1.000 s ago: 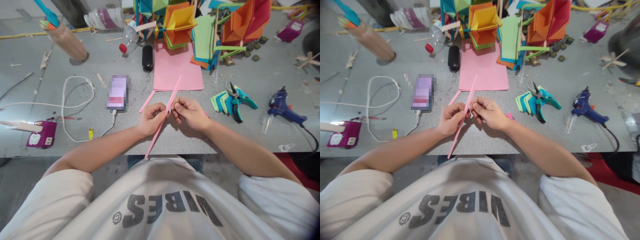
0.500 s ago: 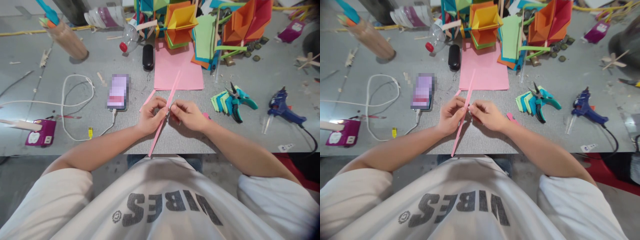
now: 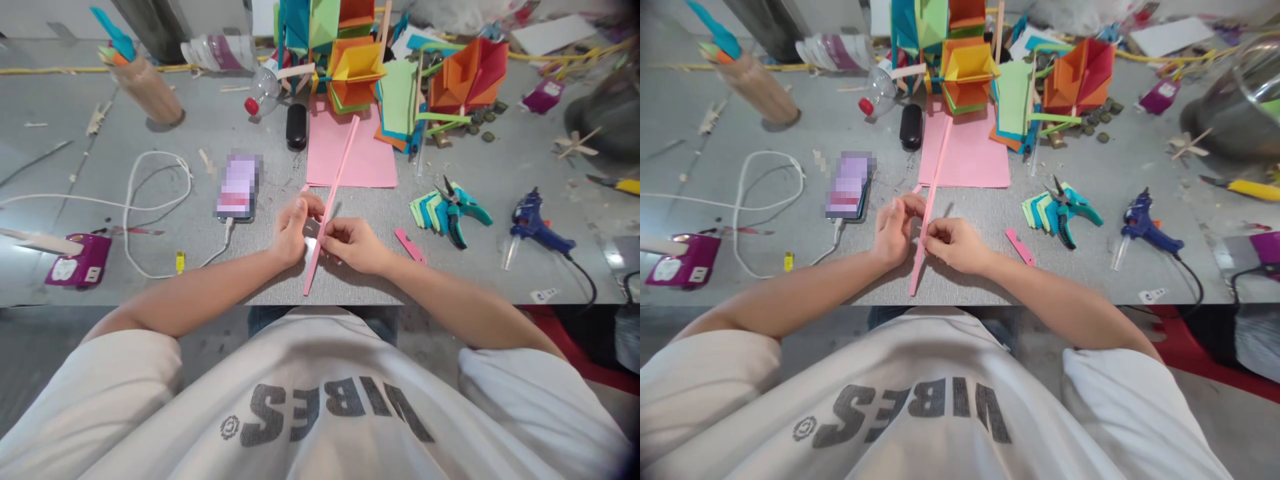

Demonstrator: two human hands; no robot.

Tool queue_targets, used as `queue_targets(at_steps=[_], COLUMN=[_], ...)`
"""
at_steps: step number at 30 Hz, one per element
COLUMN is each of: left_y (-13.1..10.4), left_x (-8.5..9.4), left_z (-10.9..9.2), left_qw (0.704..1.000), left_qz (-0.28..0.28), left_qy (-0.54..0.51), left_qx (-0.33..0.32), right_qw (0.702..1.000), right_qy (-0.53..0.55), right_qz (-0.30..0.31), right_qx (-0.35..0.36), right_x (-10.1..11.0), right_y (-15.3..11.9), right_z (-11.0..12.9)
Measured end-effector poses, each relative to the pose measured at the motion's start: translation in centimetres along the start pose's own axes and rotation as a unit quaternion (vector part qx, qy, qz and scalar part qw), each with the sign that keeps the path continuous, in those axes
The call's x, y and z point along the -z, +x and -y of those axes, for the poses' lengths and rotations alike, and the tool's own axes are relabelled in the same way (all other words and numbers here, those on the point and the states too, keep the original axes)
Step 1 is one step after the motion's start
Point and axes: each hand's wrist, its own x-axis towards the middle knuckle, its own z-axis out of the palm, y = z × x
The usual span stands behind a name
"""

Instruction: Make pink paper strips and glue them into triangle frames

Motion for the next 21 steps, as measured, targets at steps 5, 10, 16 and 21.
queue_targets(at_steps=[5,10,16,21], left_y=[-0.1,-0.3,-0.1,-0.1], left_x=[0.2,-0.1,0.0,0.1], left_z=[0.1,-0.5,-0.8,-0.9], left_qw=[0.997,0.995,0.997,0.995], left_qz=[0.051,0.049,0.044,0.057], left_qy=[0.055,0.084,0.041,-0.042], left_qx=[0.023,0.026,0.039,0.067], right_qw=[0.999,0.997,0.999,0.998], right_qy=[-0.030,-0.045,-0.020,0.055], right_qz=[-0.030,-0.059,-0.043,0.011], right_qx=[0.004,0.018,0.012,0.006], right_x=[0.9,1.2,1.6,1.8], right_y=[0.3,0.4,0.3,0.2], right_z=[0.0,-0.3,0.1,0.8])
